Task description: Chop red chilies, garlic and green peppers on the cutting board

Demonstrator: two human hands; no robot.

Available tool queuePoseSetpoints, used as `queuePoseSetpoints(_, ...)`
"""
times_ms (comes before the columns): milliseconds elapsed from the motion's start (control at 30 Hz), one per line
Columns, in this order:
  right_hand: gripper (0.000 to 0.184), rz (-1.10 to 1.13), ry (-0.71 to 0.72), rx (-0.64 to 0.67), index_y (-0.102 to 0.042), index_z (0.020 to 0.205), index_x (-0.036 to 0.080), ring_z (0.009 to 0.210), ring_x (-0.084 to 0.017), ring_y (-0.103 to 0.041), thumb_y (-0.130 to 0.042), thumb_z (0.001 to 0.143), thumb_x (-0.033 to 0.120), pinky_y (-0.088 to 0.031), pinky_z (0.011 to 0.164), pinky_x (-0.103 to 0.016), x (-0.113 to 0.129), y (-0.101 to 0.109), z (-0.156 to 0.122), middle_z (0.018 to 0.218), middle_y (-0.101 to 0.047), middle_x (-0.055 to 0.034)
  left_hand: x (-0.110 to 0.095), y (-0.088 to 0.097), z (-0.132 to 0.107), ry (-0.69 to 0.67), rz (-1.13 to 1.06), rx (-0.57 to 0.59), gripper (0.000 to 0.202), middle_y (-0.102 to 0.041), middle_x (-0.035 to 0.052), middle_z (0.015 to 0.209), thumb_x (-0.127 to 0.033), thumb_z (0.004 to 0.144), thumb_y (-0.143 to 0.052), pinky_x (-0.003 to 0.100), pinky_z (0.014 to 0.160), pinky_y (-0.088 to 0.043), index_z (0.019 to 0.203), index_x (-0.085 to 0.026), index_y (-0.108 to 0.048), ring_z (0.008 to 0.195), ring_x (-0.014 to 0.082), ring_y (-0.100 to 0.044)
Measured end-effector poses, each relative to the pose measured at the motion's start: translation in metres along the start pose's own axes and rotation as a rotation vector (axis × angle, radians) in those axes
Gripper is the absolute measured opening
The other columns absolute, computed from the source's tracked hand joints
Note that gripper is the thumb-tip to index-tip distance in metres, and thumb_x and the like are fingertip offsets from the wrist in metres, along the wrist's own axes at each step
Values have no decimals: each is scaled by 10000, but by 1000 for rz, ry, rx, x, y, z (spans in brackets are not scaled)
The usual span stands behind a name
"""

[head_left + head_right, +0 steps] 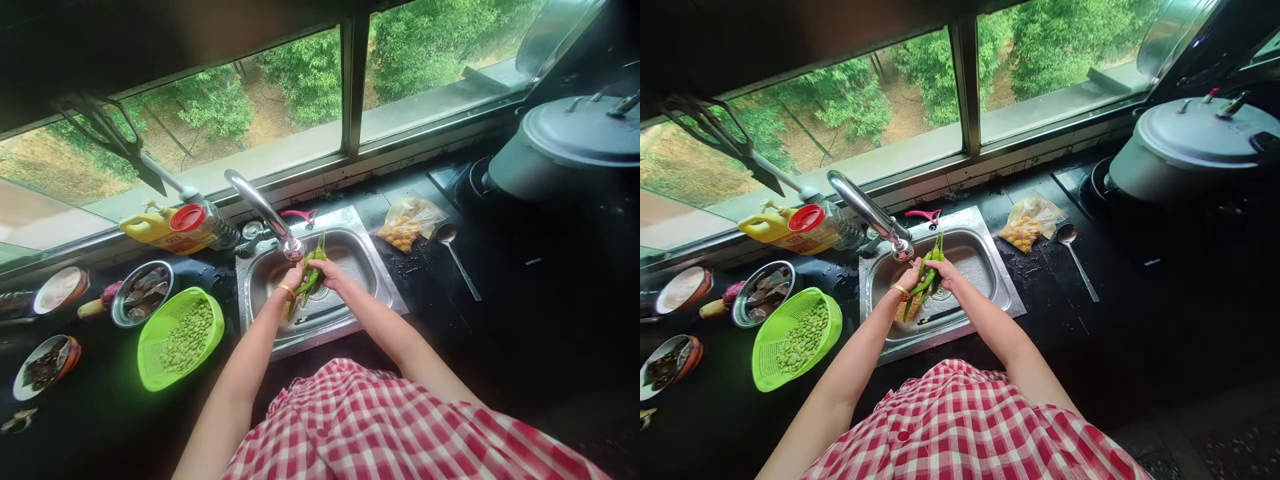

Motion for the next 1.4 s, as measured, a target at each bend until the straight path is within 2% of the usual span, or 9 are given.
queuePoseSetpoints(167, 110, 90, 61, -189, -574, 641, 175, 549, -130, -584, -678, 604, 168, -493, 600, -261, 10, 16, 7, 566, -630, 25, -14, -3, -7, -237, -147, 65, 205, -475, -24, 518, -362, 716, -637, 161, 397, -301, 727, -167, -577, 417, 57, -402)
queuePoseSetpoints(333, 88, 45, 179, -181, -613, 665, 158, 558, -115, -575, -676, 605, 154, -480, 578, -244, 43, 25, 3, 618, -648, 13, 17, 4, -30, -69, -54, 260, 298, -379, -73, 479, -466, 720, -600, 145, 316, -152, 795, -184, -540, 311, 22, -251)
queuePoseSetpoints(567, 170, 5, 67, -23, -613, 704, 160, 547, -130, -575, -715, 569, 182, -483, 559, -259, 14, -2, -2, 616, -650, 10, 9, 16, 3, -170, 75, 28, 373, -442, -26, 437, -526, 705, -581, 193, 341, -275, 610, -171, -518, 336, 74, -389)
queuePoseSetpoints(700, 235, 131, 64, -56, -594, 724, 179, 572, -118, -578, -745, 558, 251, -488, 608, -249, -2, -5, -1, 617, -645, 36, -19, 8, 21, -302, 20, -42, 262, -609, 34, 661, -423, 714, -619, 196, 594, -440, 736, -162, -611, 695, 156, -588)
queuePoseSetpoints(800, 271, 197, 165, -109, -589, 718, 181, 609, -106, -580, -764, 538, 283, -480, 657, -227, 8, 1, 0, 642, -647, 41, -30, -3, 18, -382, -79, 12, 249, -651, 60, 898, -316, 694, -661, 208, 816, -427, 881, -154, -634, 980, 188, -558)
queuePoseSetpoints(933, 328, 198, 237, -112, -573, 734, 185, 615, -112, -576, -750, 557, 396, -474, 632, -230, 18, 5, 3, 652, -637, 34, -29, -21, 3, -398, -144, 188, 592, -588, 58, 1131, -208, 607, -734, 253, 927, -390, 1162, -200, -526, 1077, 189, -526)
queuePoseSetpoints(1033, 367, 203, 235, -74, -568, 788, 182, 639, -135, -589, -644, 652, 514, -482, 627, -254, 23, 3, 4, 660, -634, 3, -17, -28, -5, -297, -143, 269, 665, -594, 87, 1114, -266, 634, -719, 320, 875, -439, 1237, -203, -445, 974, 209, -586)
queuePoseSetpoints(1200, 275, -29, 333, -137, -539, 897, 209, 543, -99, -542, -661, 674, 313, -457, 540, -220, 47, 7, 3, 657, -612, 41, 3, -41, -18, -114, -265, 401, 560, -653, 114, 889, -381, 691, -659, 348, 712, -498, 1155, -124, -479, 720, 204, -637)
queuePoseSetpoints(1400, 229, -184, 280, -150, -520, 885, 209, 615, -97, -537, -558, 759, 396, -445, 567, -216, 30, 13, 1, 753, -592, 19, -4, -23, -4, -196, -275, 84, 527, -646, 46, 752, -386, 647, -690, 262, 564, -486, 1086, -141, -530, 565, 136, -590)
Point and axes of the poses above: each hand's wrist, its own z-axis towards the middle knuckle, its own y-axis out of the back of the hand, x = y × z, the point moved 8 cm from there along z, towards the middle knuckle
